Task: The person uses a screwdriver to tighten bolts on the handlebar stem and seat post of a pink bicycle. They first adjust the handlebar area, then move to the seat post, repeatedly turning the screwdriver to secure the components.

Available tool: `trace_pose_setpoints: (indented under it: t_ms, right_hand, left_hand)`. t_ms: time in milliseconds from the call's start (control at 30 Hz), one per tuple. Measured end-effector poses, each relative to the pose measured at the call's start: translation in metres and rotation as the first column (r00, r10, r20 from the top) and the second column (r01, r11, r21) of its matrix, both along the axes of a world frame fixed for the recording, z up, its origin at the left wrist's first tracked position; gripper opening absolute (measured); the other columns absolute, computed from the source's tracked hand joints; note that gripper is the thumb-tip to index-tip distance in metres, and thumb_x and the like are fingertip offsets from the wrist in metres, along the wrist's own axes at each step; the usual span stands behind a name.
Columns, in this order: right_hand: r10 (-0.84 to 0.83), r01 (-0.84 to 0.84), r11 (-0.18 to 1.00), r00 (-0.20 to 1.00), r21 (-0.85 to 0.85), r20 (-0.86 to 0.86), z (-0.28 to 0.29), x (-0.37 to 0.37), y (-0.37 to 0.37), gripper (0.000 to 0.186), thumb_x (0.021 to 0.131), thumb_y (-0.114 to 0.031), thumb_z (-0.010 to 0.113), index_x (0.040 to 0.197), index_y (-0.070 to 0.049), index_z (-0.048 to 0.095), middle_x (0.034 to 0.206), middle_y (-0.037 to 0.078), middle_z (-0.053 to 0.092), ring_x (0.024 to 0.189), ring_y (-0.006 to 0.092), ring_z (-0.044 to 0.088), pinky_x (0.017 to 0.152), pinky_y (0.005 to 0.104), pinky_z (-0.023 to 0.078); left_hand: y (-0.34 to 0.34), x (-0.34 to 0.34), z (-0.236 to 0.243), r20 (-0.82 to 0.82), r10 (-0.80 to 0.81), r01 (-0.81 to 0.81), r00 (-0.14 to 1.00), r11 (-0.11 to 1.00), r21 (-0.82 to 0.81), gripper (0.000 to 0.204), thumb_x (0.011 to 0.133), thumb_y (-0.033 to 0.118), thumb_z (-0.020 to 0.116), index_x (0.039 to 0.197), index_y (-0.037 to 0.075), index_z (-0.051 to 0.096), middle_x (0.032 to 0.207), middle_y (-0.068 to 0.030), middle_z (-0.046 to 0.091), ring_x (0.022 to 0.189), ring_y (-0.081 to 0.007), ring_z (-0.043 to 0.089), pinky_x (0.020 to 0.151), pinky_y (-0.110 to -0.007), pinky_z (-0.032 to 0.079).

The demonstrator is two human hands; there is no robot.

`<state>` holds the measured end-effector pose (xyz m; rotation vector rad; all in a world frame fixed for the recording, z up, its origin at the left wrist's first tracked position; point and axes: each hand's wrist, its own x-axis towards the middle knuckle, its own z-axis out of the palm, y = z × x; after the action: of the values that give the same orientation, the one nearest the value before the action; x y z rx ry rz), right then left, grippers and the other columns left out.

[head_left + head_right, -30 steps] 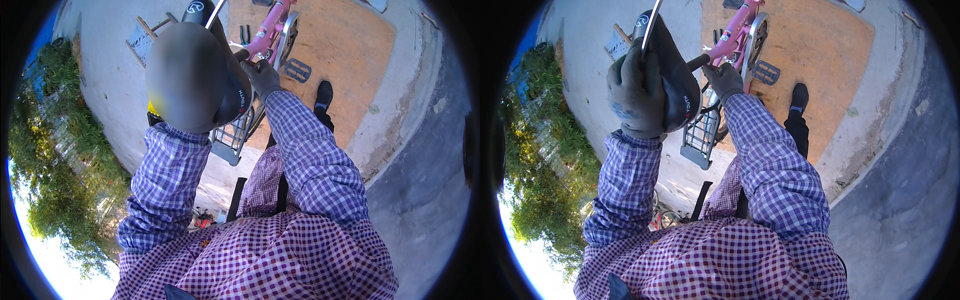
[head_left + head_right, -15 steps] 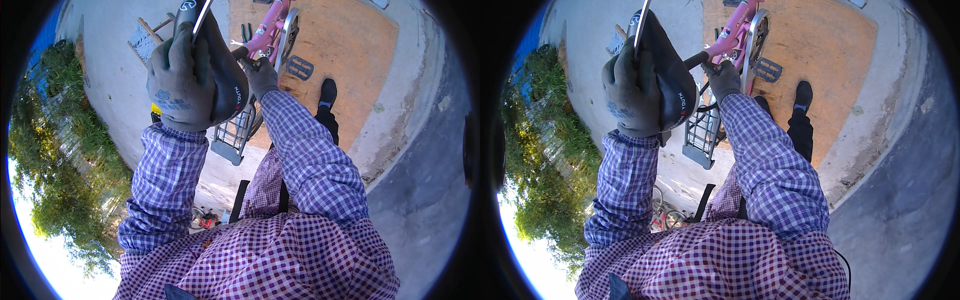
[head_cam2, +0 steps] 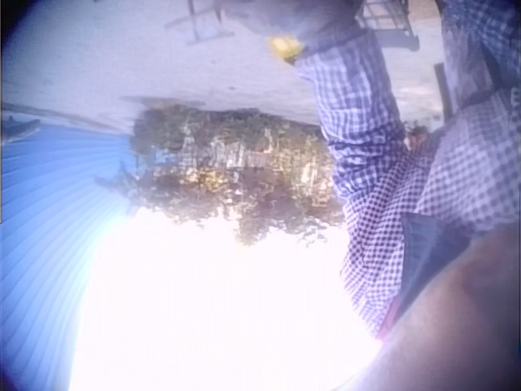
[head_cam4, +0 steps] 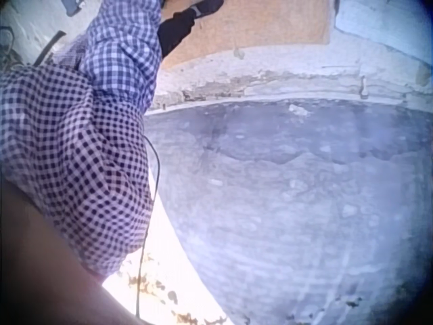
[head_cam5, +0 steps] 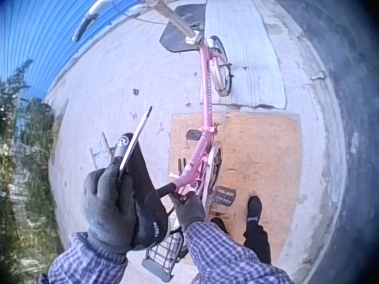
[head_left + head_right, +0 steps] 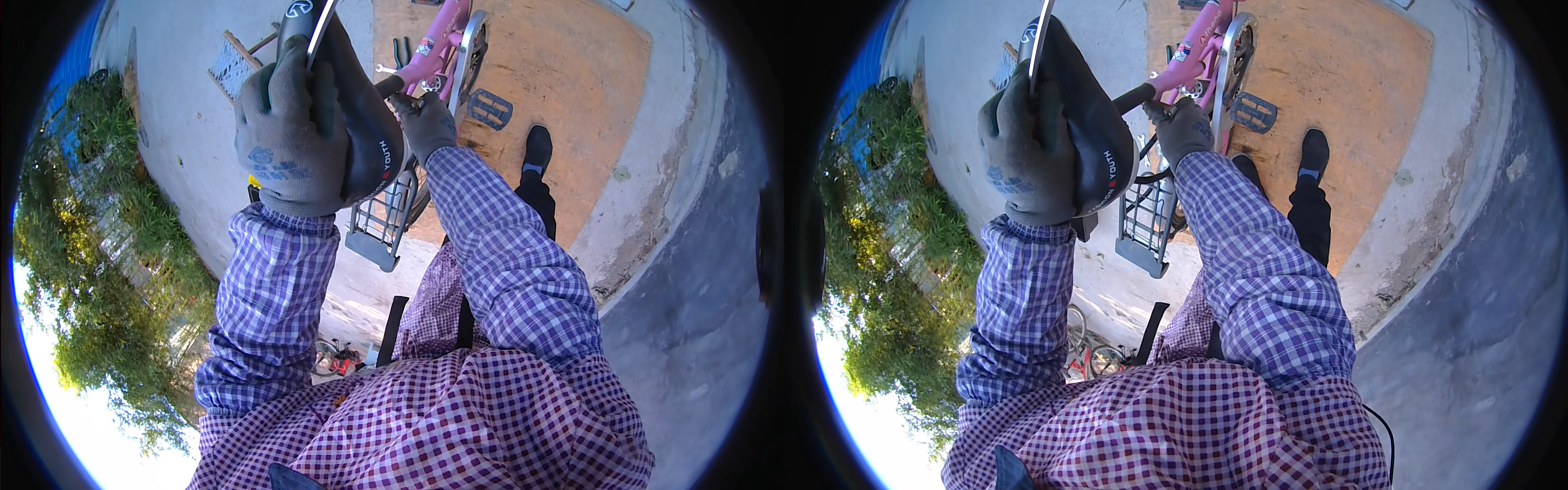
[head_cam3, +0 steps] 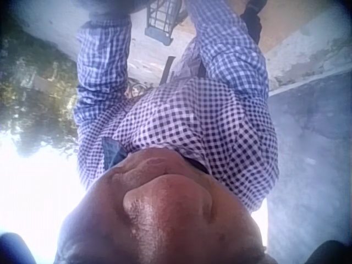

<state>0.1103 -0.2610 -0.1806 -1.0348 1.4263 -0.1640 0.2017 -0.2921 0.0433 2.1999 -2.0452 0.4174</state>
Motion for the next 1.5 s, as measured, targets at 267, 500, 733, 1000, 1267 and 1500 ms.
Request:
trace_pose_setpoints:
  t_ms: [267, 500, 733, 1000, 1267, 1500]
  right_hand:
    - [-0.013, 0.029, 0.992, 0.991, -0.121, 0.135, -0.012, -0.004, 0.013, 0.044, 0.095, -0.041, 0.075, 0.111, 0.0, 0.068, 0.101, 0.018, 0.074, 0.093, 0.0299, 0.073, 0.083, 0.0418, 0.054]
    - [-0.008, 0.036, 0.97, 0.993, -0.242, 0.117, -0.017, -0.009, 0.028, 0.037, 0.096, -0.032, 0.074, 0.121, -0.006, 0.066, 0.118, 0.018, 0.07, 0.114, 0.0354, 0.066, 0.099, 0.0454, 0.05]
    - [0.075, -0.048, 0.987, 0.981, -0.154, 0.179, -0.01, -0.024, 0.014, 0.032, 0.1, -0.037, 0.065, 0.112, -0.008, 0.071, 0.105, 0.022, 0.073, 0.1, 0.0393, 0.071, 0.088, 0.0495, 0.054]
    - [0.383, -0.379, 0.892, 0.923, -0.245, -0.035, -0.012, -0.029, 0.001, 0.028, 0.103, -0.034, 0.058, 0.116, -0.012, 0.071, 0.111, 0.016, 0.074, 0.103, 0.038, 0.07, 0.09, 0.0496, 0.054]
    - [0.402, -0.402, 0.905, 0.915, -0.14, -0.024, -0.002, -0.024, -0.003, 0.026, 0.1, -0.029, 0.061, 0.117, -0.012, 0.07, 0.11, 0.02, 0.073, 0.104, 0.0401, 0.07, 0.092, 0.0496, 0.053]
    - [0.357, -0.386, 0.911, 0.914, -0.145, -0.192, -0.008, -0.037, -0.012, 0.028, 0.099, -0.029, 0.062, 0.122, -0.013, 0.068, 0.108, 0.019, 0.074, 0.105, 0.0385, 0.071, 0.09, 0.0511, 0.054]
  left_hand:
    - [0.002, 0.011, -0.004, -0.038, 0.017, -0.017, 0.999, 1.0, -0.003, 0.033, 0.096, 0.025, 0.073, 0.127, 0.015, 0.068, 0.103, -0.0112, 0.067, 0.093, -0.0309, 0.069, 0.075, -0.042, 0.058]
    - [0.0, 0.013, 0.001, -0.019, 0.027, -0.027, 0.999, 1.0, 0.014, 0.033, 0.097, 0.027, 0.072, 0.127, 0.014, 0.068, 0.106, -0.0106, 0.068, 0.092, -0.03, 0.068, 0.076, -0.042, 0.057]
    - [0.002, 0.011, 0.019, -0.05, 0.024, -0.023, 0.998, 1.0, 0.007, 0.032, 0.097, 0.027, 0.072, 0.126, 0.013, 0.068, 0.107, -0.0106, 0.069, 0.093, -0.0302, 0.068, 0.076, -0.043, 0.057]
    - [0.01, 0.01, 0.022, -0.037, 0.047, -0.046, 0.998, 0.999, 0.028, 0.032, 0.098, 0.029, 0.071, 0.127, 0.014, 0.068, 0.108, -0.0103, 0.07, 0.096, -0.03, 0.069, 0.079, -0.042, 0.058]
    - [0.011, 0.012, 0.023, -0.018, 0.019, -0.02, 1.0, 0.999, -0.025, 0.031, 0.097, 0.029, 0.073, 0.125, 0.016, 0.069, 0.108, -0.0099, 0.068, 0.094, -0.0291, 0.07, 0.076, -0.04, 0.059]
    - [0.008, 0.01, 0.025, -0.059, 0.011, -0.013, 0.998, 0.999, -0.03, 0.031, 0.096, 0.028, 0.074, 0.125, 0.016, 0.07, 0.106, -0.0102, 0.068, 0.093, -0.0295, 0.07, 0.076, -0.041, 0.059]
